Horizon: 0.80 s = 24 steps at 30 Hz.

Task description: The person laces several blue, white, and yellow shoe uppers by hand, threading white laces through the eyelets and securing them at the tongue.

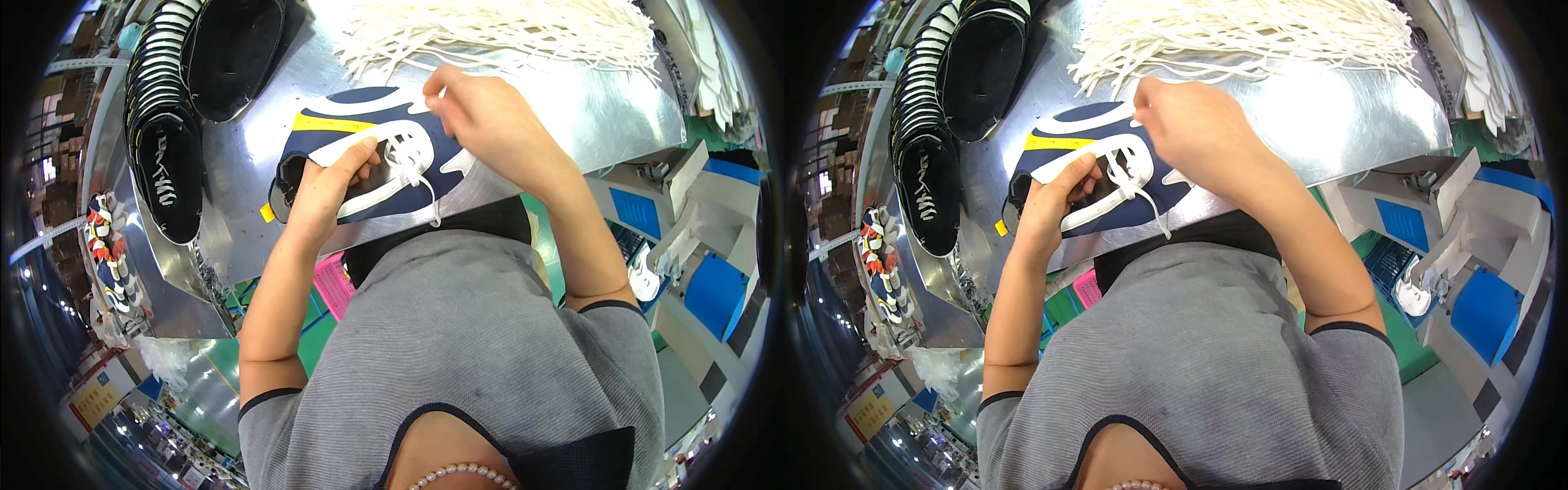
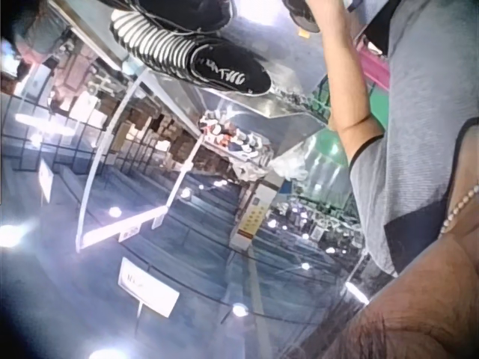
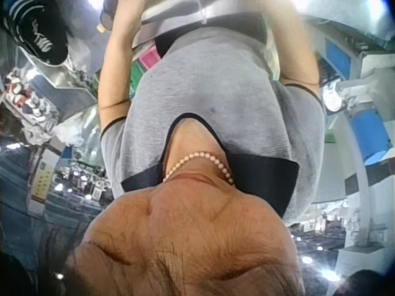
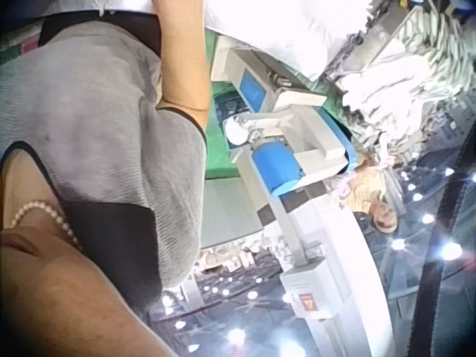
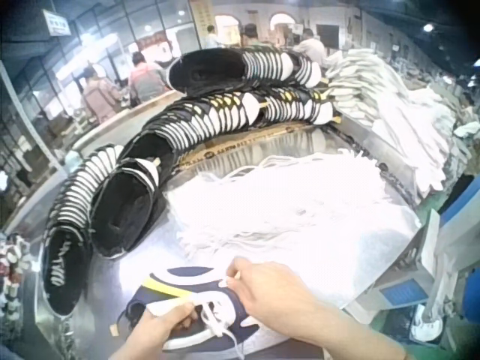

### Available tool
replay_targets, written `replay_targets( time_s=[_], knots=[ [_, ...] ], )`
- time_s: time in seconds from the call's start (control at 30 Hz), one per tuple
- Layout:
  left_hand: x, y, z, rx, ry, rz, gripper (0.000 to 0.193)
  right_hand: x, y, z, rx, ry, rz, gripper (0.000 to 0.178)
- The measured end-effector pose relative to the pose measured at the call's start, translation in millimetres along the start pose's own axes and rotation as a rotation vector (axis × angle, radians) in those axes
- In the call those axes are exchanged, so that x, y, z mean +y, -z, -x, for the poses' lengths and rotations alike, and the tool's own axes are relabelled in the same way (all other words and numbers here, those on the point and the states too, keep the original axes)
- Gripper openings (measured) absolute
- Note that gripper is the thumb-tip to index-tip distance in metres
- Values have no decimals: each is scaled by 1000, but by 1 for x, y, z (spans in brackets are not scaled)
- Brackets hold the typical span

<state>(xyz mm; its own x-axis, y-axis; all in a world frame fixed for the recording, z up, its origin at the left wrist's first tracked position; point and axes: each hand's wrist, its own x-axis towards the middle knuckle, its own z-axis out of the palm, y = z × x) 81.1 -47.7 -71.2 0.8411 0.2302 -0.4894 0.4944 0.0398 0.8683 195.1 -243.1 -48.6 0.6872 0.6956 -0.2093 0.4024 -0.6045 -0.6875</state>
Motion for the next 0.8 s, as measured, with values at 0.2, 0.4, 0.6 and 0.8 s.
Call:
replay_targets(
  time_s=[0.2,0.4,0.6,0.8],
  knots=[
    [11,-12,-5,52,-82,68,27,20,-60,-11,413,205,-444,18],
    [19,6,-20,-207,228,137,10,12,-74,-19,540,132,-25,24],
    [78,70,87,-459,-309,1185,35,15,-78,-25,567,39,20,28],
    [26,16,65,169,-586,-496,12,16,-74,-26,523,-50,-31,30]
  ],
)
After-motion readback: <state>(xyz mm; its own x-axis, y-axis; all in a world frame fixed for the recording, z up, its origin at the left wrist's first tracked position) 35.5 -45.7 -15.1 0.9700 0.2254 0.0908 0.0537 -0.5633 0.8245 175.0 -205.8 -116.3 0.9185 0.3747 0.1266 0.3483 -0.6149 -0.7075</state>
